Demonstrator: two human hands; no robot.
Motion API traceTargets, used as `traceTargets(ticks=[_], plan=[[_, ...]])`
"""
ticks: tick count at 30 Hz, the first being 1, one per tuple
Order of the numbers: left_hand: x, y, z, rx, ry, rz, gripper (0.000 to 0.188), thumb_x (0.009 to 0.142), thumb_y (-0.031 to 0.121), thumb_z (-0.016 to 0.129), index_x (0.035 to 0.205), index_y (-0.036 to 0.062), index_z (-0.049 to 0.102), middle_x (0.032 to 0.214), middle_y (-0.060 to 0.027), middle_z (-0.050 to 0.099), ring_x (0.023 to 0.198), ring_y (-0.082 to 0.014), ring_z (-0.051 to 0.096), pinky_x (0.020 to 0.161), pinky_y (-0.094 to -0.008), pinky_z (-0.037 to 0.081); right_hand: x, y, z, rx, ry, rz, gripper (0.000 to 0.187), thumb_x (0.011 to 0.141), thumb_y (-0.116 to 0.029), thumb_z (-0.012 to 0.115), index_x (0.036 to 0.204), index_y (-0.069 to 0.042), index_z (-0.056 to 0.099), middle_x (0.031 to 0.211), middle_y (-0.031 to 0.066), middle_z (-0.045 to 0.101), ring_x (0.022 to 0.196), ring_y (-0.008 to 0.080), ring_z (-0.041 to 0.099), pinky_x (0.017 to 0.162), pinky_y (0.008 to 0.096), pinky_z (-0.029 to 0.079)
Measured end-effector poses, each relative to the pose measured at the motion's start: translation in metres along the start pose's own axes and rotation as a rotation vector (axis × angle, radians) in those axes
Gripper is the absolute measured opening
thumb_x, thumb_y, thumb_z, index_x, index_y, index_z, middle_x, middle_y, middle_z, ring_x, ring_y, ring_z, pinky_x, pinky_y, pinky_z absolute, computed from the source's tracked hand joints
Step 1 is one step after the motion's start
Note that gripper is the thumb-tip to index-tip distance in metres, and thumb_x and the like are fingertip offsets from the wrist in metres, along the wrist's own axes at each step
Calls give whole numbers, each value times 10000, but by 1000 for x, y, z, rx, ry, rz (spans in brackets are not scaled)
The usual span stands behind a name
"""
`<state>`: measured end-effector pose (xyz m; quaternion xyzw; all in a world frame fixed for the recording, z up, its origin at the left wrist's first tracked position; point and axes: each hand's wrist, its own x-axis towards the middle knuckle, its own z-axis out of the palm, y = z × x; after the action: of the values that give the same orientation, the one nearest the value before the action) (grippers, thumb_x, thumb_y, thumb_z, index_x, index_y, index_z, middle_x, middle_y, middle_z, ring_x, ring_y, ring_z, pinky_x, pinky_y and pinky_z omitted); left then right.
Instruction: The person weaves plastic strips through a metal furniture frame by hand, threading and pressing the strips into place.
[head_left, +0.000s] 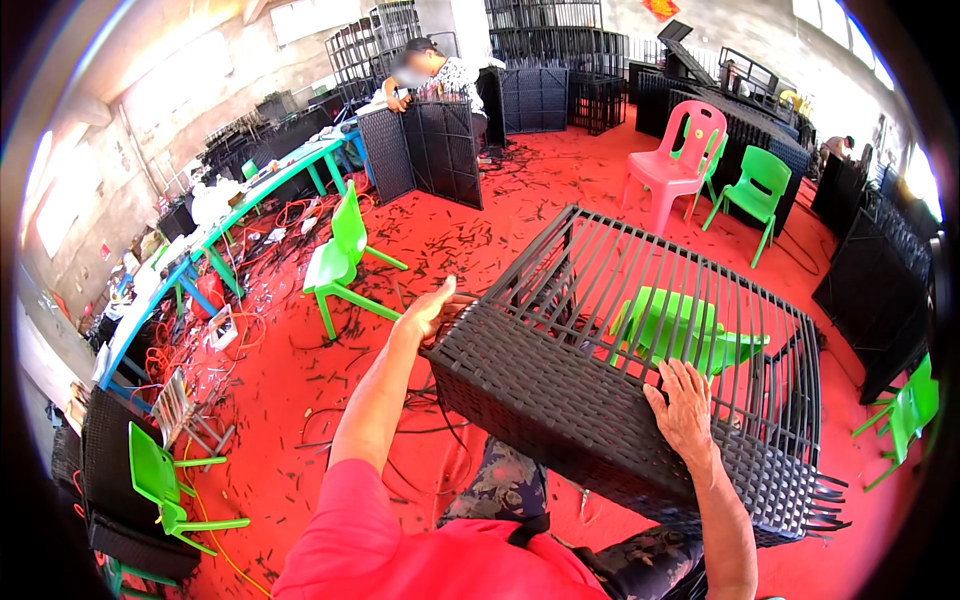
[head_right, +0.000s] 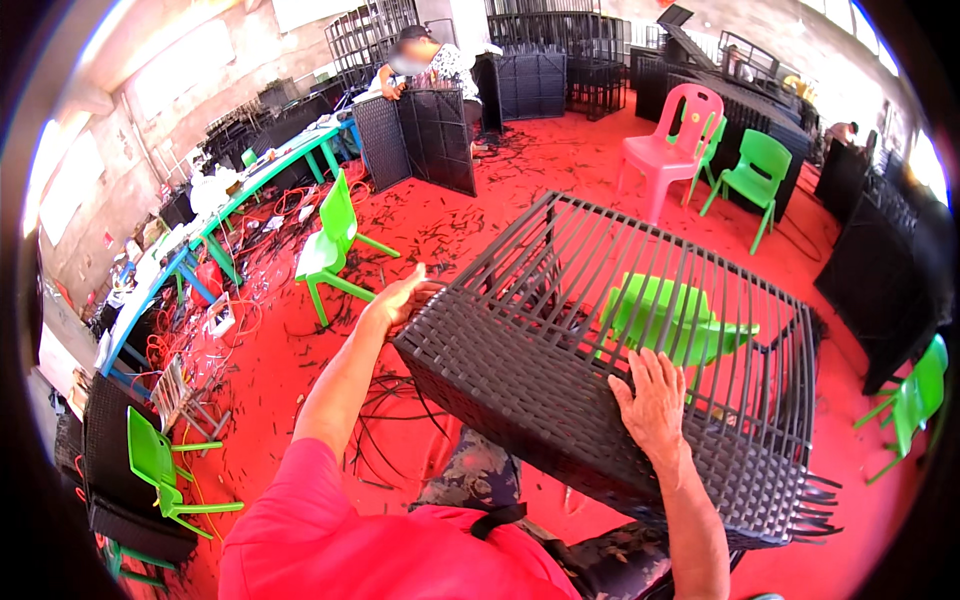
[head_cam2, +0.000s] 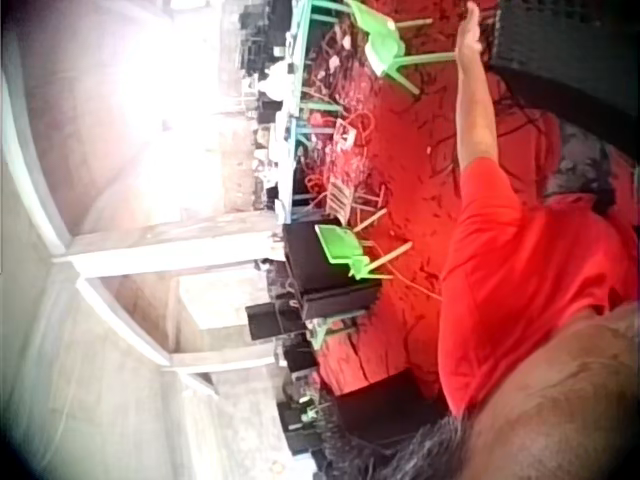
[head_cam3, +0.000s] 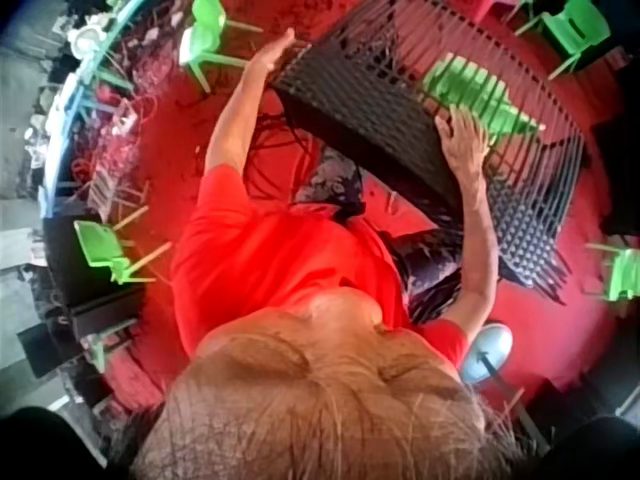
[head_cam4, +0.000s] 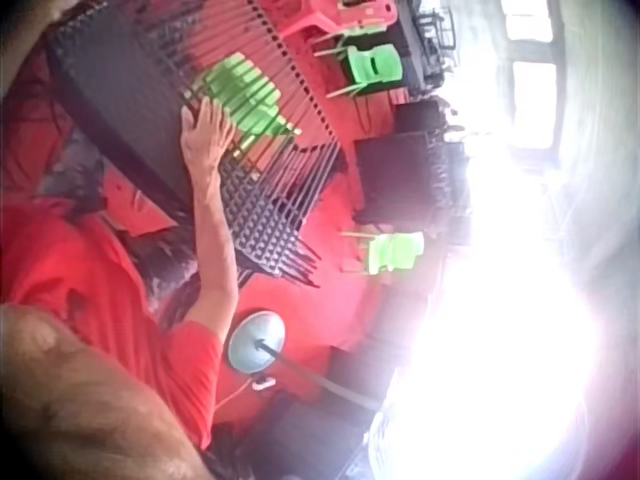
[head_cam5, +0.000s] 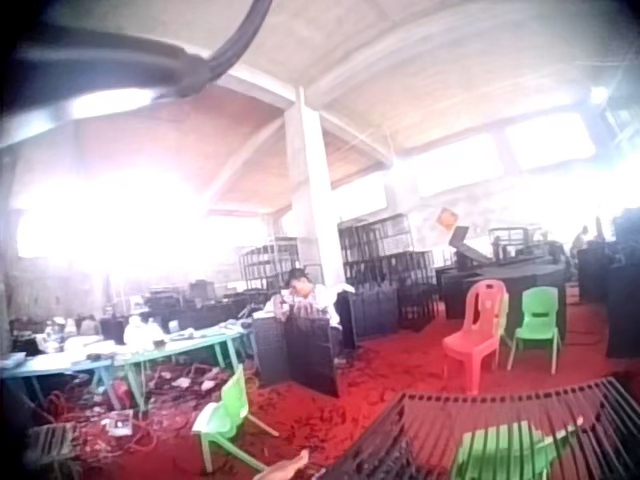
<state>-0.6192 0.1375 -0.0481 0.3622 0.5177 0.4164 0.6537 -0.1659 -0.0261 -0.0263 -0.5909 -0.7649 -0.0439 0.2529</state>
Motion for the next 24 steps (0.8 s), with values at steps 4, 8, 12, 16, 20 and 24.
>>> traceTargets(ticks=[4,8,12,16,20,24], plan=[[-14,16,26,172,30,170,387,861,396,624,995,35,665,946,-37,660,892,-137,590,792,-286,455,1,0,4,-9,102,-33,447,858,-349,588,1166,-25,561,1222,147,527,1166,344,444,996,495,319],[-16,21,45,271,75,304,249,863,274,643,955,45,681,964,-31,639,908,-129,557,829,-302,426,0,1,6,-14,109,-35,447,856,-352,589,1164,-27,565,1214,146,531,1161,345,446,996,493,319],[-8,19,42,315,287,289,234,813,280,681,881,57,687,959,-110,673,1052,-238,593,903,-417,443,0,0,6,0,109,-31,452,859,-358,585,1172,-33,562,1217,147,528,1161,352,444,995,499,317],[-8,66,8,181,407,299,191,832,238,631,869,51,628,719,-137,661,517,-201,641,445,-260,525,-1,0,5,-26,82,-10,452,863,-357,582,1184,-41,557,1222,147,523,1161,354,443,993,503,318],[-18,159,-54,248,405,499,271,847,310,624,899,44,616,730,-119,651,478,-188,597,425,-264,490,-1,1,5,-18,95,-30,450,862,-353,584,1189,-45,554,1226,145,521,1160,354,445,987,501,324],[5,144,-57,-257,291,688,521,906,547,443,654,99,525,543,-14,458,504,-147,471,522,-320,453,-1,0,5,-20,99,-30,446,860,-355,585,1185,-49,557,1221,146,527,1150,357,453,982,494,330]])
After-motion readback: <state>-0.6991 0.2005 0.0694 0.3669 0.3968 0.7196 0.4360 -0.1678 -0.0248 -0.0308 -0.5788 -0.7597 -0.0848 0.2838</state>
